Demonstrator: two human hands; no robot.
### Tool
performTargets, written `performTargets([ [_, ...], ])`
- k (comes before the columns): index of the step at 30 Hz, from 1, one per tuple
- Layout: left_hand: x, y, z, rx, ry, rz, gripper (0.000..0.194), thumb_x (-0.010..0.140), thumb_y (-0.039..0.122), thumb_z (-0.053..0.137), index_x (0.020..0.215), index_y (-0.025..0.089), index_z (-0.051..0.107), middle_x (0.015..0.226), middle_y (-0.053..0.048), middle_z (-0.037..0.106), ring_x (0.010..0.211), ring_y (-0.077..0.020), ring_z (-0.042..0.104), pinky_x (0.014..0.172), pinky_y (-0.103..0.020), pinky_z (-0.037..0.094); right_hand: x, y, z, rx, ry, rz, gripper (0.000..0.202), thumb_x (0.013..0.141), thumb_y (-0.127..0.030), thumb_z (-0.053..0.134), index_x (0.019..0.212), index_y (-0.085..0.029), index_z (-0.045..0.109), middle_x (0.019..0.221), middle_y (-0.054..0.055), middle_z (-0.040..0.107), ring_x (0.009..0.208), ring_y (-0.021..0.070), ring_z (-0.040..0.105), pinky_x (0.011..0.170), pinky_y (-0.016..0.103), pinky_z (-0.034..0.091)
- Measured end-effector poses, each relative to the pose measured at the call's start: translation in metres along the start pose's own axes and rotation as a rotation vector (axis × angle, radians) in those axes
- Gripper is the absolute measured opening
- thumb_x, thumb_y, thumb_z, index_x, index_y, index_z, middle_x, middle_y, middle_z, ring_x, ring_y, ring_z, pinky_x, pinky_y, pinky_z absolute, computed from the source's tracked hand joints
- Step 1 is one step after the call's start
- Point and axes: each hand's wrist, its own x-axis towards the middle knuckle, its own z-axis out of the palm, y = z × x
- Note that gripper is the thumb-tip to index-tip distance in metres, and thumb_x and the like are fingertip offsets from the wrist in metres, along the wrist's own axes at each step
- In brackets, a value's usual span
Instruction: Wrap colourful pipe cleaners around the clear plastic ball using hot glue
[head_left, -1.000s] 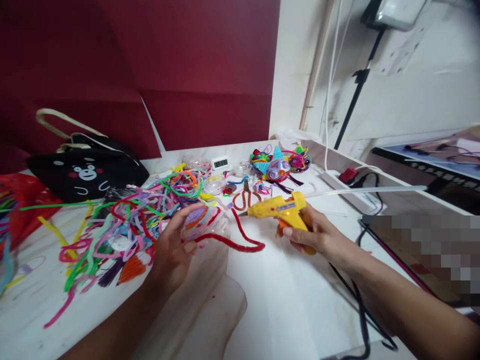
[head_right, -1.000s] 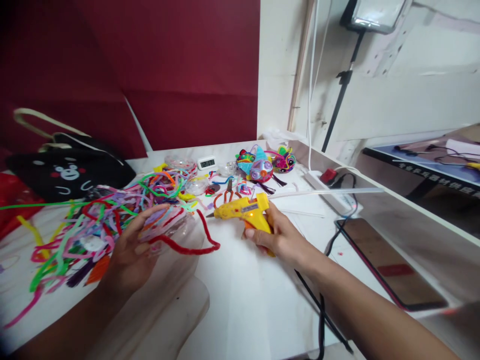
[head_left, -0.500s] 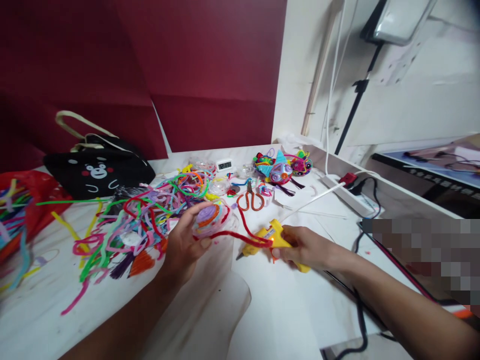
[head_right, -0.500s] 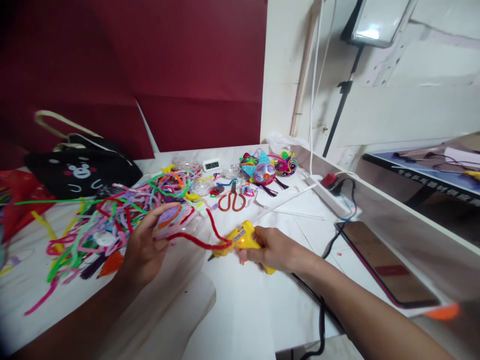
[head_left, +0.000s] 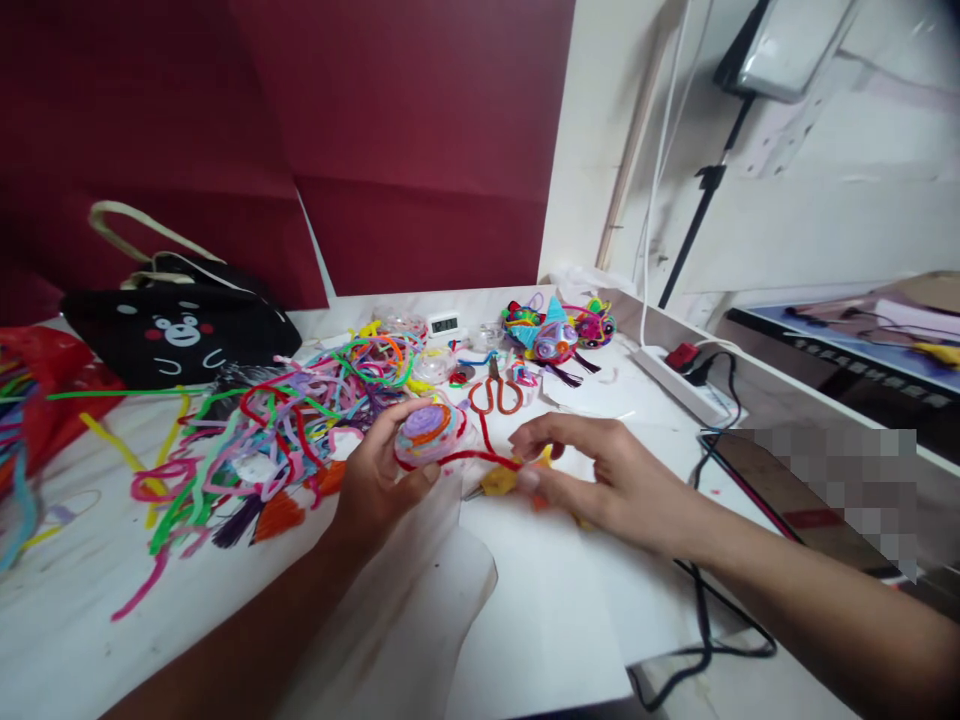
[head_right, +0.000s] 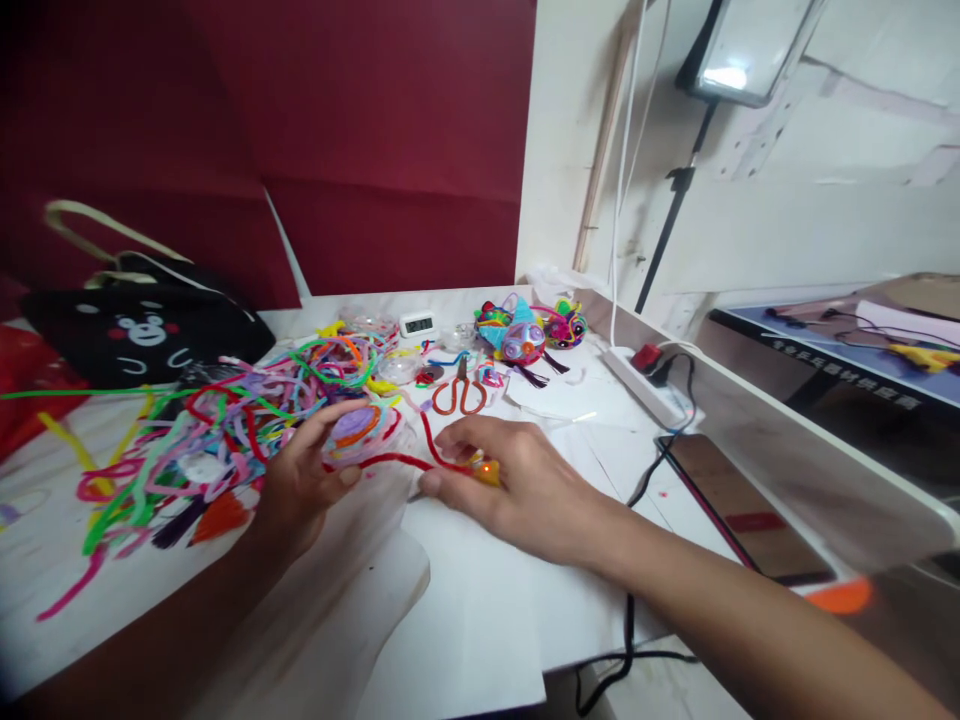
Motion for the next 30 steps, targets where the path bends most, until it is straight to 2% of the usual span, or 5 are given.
performTargets([
  [4, -0.001, -0.003, 0.0, 0.029, -0.024, 0.003, 0.067, 0.068, 0.042, 0.096, 0.129, 0.028, 0.073, 0.138, -0.01, 0.08, 0.135, -0.0424, 0.073, 0.117, -0.055, 0.061, 0.012, 0.006, 0.019, 0.054, -0.024, -0.014, 0.018, 0.1, -0.035, 0.074, 0.098, -0.018, 0.08, 0.083, 0.004, 0.077, 0.07, 0.0171, 0.064, 0.065, 0.029, 0.048],
  [7, -0.001, -0.004, -0.001, 0.049, -0.033, -0.015, 0.068, 0.07, 0.041, 0.094, 0.132, 0.026, 0.072, 0.139, -0.011, 0.08, 0.133, -0.0405, 0.074, 0.114, -0.053, 0.062, 0.019, 0.017, 0.026, 0.154, 0.03, -0.036, 0.018, 0.1, -0.03, 0.07, 0.091, -0.018, 0.08, 0.08, 0.003, 0.076, 0.069, 0.0151, 0.062, 0.065, 0.028, 0.047],
  [15, -0.005, 0.0, -0.002, 0.044, -0.083, -0.033, 0.062, 0.072, 0.032, 0.091, 0.131, 0.025, 0.075, 0.132, -0.009, 0.083, 0.125, -0.037, 0.078, 0.104, -0.041, 0.065, 0.027, 0.032, 0.035, 0.469, 0.092, 0.176, 0.045, 0.081, -0.062, 0.09, 0.081, -0.019, 0.078, 0.065, -0.001, 0.065, 0.058, 0.0133, 0.052, 0.055, 0.027, 0.04],
  [26, -0.005, -0.003, 0.0, -0.059, -0.159, -0.1, 0.06, 0.068, 0.033, 0.096, 0.126, 0.036, 0.081, 0.126, -0.002, 0.085, 0.117, -0.0322, 0.08, 0.097, -0.037, 0.066, 0.027, 0.04, 0.037, 0.604, 0.119, 0.226, 0.045, 0.072, -0.058, 0.097, 0.078, -0.019, 0.077, 0.066, -0.001, 0.067, 0.06, 0.0127, 0.055, 0.058, 0.027, 0.043],
  [30, -0.009, -0.001, 0.002, -0.09, -0.143, -0.118, 0.061, 0.069, 0.034, 0.095, 0.128, 0.033, 0.081, 0.127, -0.004, 0.084, 0.116, -0.0312, 0.079, 0.095, -0.036, 0.065, 0.027, 0.044, 0.039, 0.665, 0.088, 0.24, 0.046, 0.071, -0.058, 0.098, 0.08, -0.019, 0.076, 0.065, -0.002, 0.066, 0.058, 0.0123, 0.054, 0.055, 0.026, 0.043],
])
